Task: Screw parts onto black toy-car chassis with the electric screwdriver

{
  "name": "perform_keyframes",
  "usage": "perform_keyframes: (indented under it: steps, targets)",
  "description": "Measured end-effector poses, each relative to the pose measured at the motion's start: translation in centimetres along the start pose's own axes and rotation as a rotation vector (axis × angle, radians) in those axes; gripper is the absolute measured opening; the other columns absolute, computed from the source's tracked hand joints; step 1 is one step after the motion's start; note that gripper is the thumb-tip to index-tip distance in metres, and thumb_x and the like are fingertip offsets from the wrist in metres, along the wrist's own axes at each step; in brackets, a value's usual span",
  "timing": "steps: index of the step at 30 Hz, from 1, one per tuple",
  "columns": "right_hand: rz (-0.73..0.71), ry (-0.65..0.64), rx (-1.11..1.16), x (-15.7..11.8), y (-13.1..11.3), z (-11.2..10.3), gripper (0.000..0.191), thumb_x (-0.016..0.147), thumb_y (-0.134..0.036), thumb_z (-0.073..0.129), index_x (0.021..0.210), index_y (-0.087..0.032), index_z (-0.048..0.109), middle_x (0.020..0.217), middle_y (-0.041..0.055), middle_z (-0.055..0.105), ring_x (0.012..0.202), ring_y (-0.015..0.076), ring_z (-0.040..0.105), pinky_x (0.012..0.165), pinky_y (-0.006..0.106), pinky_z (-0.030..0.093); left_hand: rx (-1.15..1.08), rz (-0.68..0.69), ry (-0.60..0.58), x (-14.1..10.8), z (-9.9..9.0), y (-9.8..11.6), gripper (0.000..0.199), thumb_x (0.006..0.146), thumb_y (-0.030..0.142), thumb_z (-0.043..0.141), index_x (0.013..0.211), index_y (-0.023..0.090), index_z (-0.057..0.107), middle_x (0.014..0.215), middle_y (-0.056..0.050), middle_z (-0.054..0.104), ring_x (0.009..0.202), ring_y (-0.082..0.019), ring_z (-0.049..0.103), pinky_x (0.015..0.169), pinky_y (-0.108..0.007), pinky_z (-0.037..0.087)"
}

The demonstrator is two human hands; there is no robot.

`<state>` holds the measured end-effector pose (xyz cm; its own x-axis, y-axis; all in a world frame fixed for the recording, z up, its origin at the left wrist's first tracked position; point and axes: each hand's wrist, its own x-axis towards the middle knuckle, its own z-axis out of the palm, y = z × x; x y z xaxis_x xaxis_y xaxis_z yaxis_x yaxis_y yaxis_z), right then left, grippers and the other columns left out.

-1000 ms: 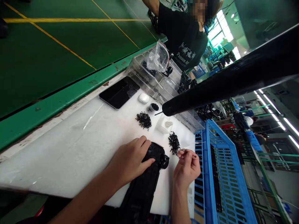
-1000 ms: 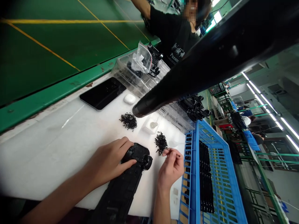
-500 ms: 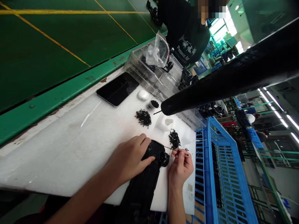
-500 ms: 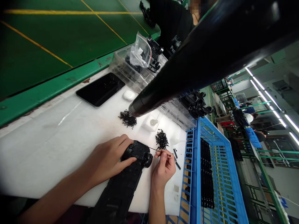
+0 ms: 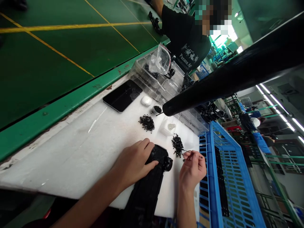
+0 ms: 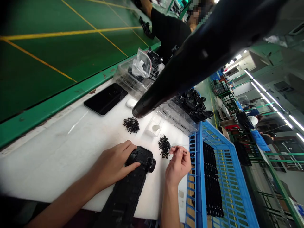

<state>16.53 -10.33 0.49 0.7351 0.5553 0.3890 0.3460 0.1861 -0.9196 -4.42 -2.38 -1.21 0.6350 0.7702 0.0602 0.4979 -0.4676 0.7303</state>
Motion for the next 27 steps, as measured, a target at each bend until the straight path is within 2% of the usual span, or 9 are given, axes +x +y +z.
perform_keyframes:
  steps: [6,11,19,24,27]
  targets:
    - [-0.13,-0.026,-0.086,5.2,-1.9,3.9,0.024,0.098,-0.041,0.065,0.093,-0.017,0.065,0.088,0.0036,0.064,0.074,0.0156,0.062,0.07,0.032,0.052,-0.008,-0.011,0.009,-0.1,0.1,-0.2,0.028,0.092,0.037,0.069,0.114,0.022,0.06,0.108,-0.002,0.063,0.09,-0.021,0.065,0.068,-0.033,0.048]
    - [-0.161,-0.133,-0.217,6.3,-1.5,6.6,0.029,0.098,-0.044,0.063,0.093,-0.016,0.068,0.08,0.0034,0.068,0.071,0.0165,0.062,0.072,0.031,0.051,0.033,-0.016,0.053,-0.3,0.1,0.0,0.024,0.09,0.033,0.068,0.111,0.022,0.061,0.107,-0.002,0.063,0.092,-0.022,0.066,0.071,-0.034,0.05]
    - [-0.165,-0.213,-0.37,6.5,-2.2,6.4,0.03,0.102,-0.044,0.053,0.098,-0.018,0.066,0.084,0.0036,0.07,0.076,0.0172,0.063,0.074,0.029,0.049,0.159,-0.016,0.096,-0.8,0.2,0.6,0.022,0.092,0.032,0.064,0.11,0.021,0.063,0.106,-0.005,0.064,0.094,-0.023,0.064,0.069,-0.032,0.049]
    - [-0.114,-0.426,-0.462,7.7,-1.7,6.9,0.03,0.099,-0.044,0.057,0.093,-0.018,0.07,0.074,0.0009,0.068,0.067,0.0156,0.061,0.066,0.027,0.045,0.318,-0.031,0.124,-1.6,-0.4,1.3,0.019,0.099,0.035,0.056,0.105,0.018,0.064,0.101,-0.008,0.064,0.095,-0.027,0.061,0.071,-0.036,0.047]
    - [-0.066,-0.474,-0.491,7.4,-1.3,6.8,0.036,0.094,-0.045,0.064,0.114,-0.016,0.07,0.068,-0.0025,0.064,0.063,0.0154,0.059,0.066,0.027,0.045,0.474,-0.093,0.132,-2.6,-1.5,2.1,0.02,0.099,0.036,0.055,0.093,0.019,0.063,0.093,-0.008,0.063,0.092,-0.028,0.059,0.074,-0.039,0.047]
